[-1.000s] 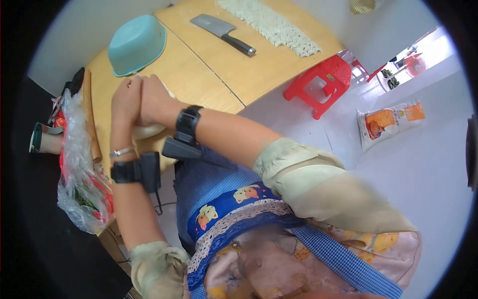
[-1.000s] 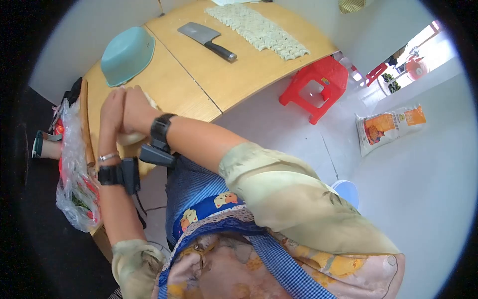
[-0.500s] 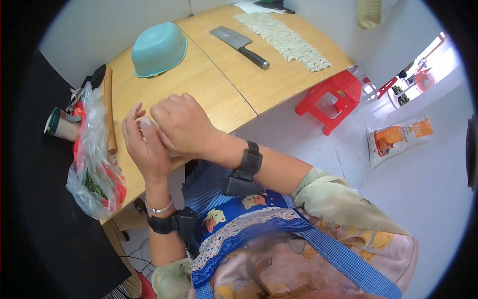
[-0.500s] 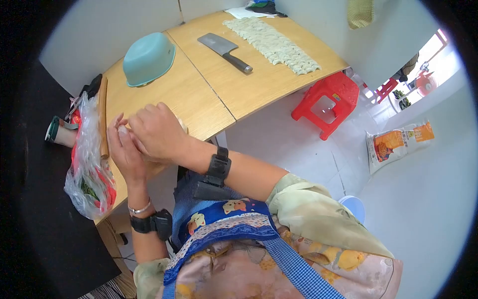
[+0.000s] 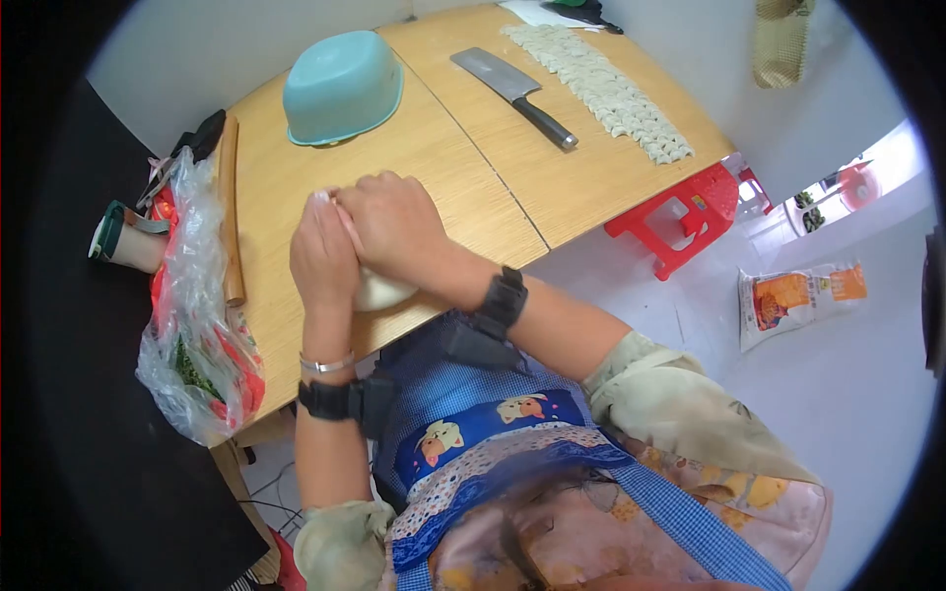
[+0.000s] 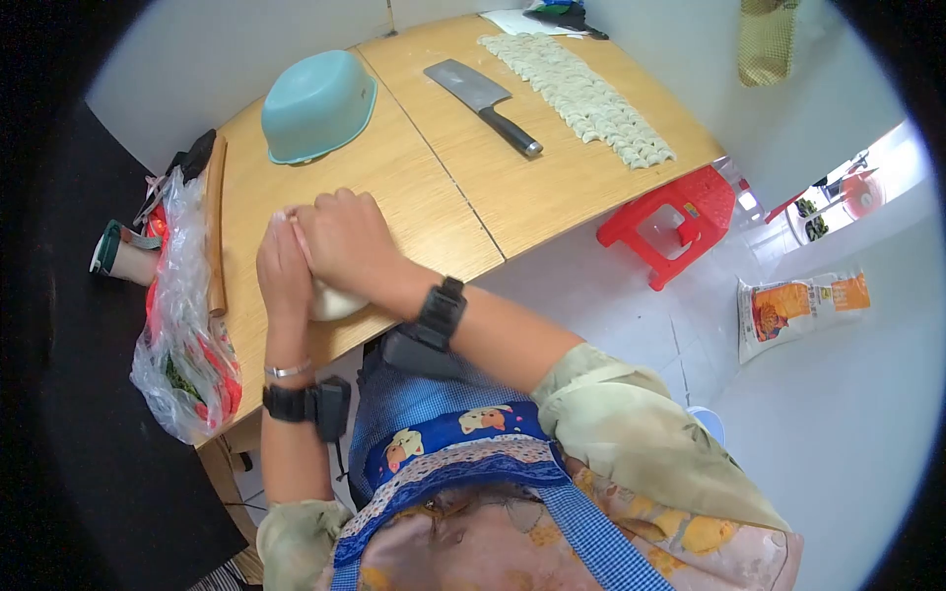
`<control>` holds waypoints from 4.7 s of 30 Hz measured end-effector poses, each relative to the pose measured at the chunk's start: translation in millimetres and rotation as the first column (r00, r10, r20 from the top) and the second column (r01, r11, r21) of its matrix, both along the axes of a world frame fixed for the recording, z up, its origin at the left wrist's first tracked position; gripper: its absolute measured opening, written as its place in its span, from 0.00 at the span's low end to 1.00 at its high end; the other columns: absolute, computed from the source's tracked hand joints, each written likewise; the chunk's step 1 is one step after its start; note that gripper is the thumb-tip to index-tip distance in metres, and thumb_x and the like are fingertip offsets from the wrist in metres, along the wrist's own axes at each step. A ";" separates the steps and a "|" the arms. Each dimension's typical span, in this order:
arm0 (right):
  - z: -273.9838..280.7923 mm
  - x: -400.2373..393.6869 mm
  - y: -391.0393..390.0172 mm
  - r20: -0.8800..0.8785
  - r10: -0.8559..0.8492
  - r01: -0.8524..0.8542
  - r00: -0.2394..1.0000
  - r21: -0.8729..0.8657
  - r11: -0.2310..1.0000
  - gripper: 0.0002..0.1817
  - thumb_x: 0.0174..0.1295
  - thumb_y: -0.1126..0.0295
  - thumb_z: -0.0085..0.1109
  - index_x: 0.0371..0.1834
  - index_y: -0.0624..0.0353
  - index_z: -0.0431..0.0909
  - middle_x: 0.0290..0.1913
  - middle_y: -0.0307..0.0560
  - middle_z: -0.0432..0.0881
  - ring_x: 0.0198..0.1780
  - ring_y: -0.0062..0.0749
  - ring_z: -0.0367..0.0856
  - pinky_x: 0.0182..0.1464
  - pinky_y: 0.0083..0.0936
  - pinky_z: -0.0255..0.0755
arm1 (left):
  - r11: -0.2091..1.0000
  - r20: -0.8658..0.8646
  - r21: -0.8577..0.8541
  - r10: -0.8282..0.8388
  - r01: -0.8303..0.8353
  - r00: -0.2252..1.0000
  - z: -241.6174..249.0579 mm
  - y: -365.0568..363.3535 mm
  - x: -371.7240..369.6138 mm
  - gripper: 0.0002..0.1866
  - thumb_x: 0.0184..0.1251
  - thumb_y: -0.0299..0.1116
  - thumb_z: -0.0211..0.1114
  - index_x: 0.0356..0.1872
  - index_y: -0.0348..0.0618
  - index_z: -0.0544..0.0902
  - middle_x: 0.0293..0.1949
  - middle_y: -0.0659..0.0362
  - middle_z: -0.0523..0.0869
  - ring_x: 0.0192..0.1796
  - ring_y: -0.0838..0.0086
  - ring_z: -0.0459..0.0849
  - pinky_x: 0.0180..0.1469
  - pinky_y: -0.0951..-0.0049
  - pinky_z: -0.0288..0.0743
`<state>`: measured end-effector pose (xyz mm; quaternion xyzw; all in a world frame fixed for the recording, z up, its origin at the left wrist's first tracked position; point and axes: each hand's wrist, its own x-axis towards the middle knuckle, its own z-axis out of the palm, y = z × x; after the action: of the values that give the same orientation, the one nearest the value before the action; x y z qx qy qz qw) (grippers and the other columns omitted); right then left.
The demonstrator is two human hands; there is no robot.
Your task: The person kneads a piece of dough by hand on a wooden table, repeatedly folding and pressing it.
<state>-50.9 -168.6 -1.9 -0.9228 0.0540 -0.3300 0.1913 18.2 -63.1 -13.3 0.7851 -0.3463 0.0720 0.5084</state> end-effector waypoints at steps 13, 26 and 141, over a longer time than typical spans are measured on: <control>1.1 68.6 -35.3 -0.191 0.007 0.040 0.982 0.240 0.970 0.20 0.67 0.59 0.50 0.29 0.62 0.86 0.30 0.61 0.85 0.37 0.60 0.85 0.42 0.54 0.76 | 0.941 0.061 0.316 0.111 -0.125 0.992 -7.4 -35.9 76.4 0.35 0.85 0.48 0.36 0.33 0.30 0.85 0.39 0.33 0.86 0.44 0.35 0.82 0.49 0.40 0.72; -7.4 -17.2 -2.6 0.192 0.094 -0.093 0.977 -0.016 0.996 0.11 0.65 0.65 0.55 0.34 0.62 0.80 0.35 0.54 0.83 0.43 0.51 0.81 0.46 0.48 0.71 | 0.980 0.090 0.183 -0.089 0.071 0.992 -9.7 8.5 3.9 0.20 0.84 0.40 0.44 0.42 0.35 0.81 0.37 0.39 0.83 0.43 0.41 0.81 0.46 0.47 0.73; -22.6 -40.9 10.6 0.276 0.083 -0.096 0.957 0.033 0.995 0.29 0.68 0.54 0.55 0.67 0.61 0.72 0.61 0.62 0.76 0.64 0.58 0.73 0.65 0.49 0.68 | 0.906 0.561 0.417 -0.319 0.073 0.764 -11.3 37.0 -19.4 0.31 0.72 0.46 0.60 0.71 0.38 0.72 0.71 0.43 0.70 0.73 0.39 0.65 0.74 0.43 0.59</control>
<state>-91.8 -158.0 -24.6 -0.8649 -0.0074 -0.4444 0.2331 -1.2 -26.1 -24.7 0.7577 -0.5819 0.2030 0.2144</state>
